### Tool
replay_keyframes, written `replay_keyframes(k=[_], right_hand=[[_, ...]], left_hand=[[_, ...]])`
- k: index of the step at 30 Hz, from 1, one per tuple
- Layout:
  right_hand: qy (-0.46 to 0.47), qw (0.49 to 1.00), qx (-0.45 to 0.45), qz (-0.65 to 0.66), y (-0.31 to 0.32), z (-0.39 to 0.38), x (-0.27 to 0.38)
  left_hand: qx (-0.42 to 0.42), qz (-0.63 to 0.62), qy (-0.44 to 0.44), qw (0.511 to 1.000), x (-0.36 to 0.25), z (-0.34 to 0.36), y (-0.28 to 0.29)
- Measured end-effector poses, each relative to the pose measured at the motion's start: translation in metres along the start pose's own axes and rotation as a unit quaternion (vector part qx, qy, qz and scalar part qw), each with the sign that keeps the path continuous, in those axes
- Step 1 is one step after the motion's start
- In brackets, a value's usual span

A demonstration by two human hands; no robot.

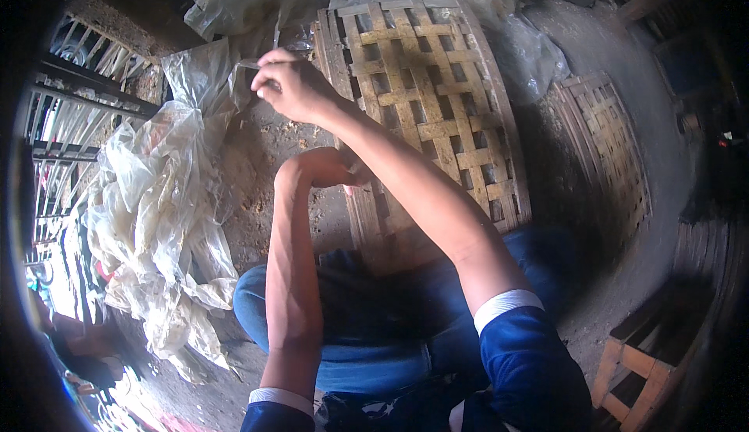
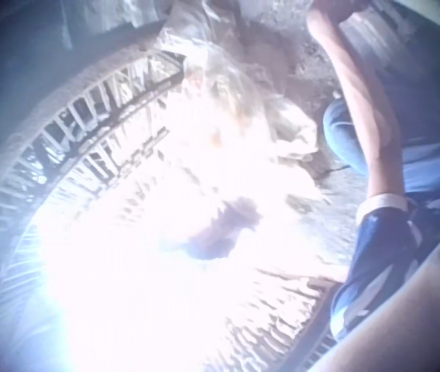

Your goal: The person sits on the floor and repairs a rectangular wooden lattice tray by hand. They repeatedly press and adjust the wooden slats to tighten the weave, then place the tray down and pick up another similar tray.

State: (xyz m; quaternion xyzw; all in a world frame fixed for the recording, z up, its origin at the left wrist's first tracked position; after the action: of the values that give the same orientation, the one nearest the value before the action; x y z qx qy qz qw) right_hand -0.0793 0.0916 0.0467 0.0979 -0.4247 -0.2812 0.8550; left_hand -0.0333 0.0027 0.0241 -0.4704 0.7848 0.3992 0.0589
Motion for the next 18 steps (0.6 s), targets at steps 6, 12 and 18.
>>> replay_keyframes(k=[6, 12, 18], right_hand=[[-0.248, 0.947, -0.157, -0.128, 0.122, -0.042, -0.110], [-0.307, 0.915, -0.160, -0.208, 0.172, -0.073, -0.155], [-0.239, 0.910, -0.173, -0.290, 0.156, -0.078, -0.146]], left_hand=[[0.022, 0.019, 0.007, 1.000, -0.005, -0.001, 0.006], [0.019, -0.017, 0.006, 1.000, -0.004, -0.008, 0.004], [0.017, 0.000, 0.020, 1.000, 0.001, -0.004, -0.001]])
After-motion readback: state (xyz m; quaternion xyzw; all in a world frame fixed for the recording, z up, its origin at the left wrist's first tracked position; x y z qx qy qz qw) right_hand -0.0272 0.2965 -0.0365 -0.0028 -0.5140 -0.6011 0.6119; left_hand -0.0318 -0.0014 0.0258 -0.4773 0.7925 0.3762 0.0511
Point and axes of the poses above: each hand's wrist, its own z-axis towards the middle knuckle, its own y-axis out of the back of the hand, x = y × z, the point moved 1 cm from there along z, towards the middle knuckle, and after that the axes turned 2 degrees about -x, right-handed, at the moved point
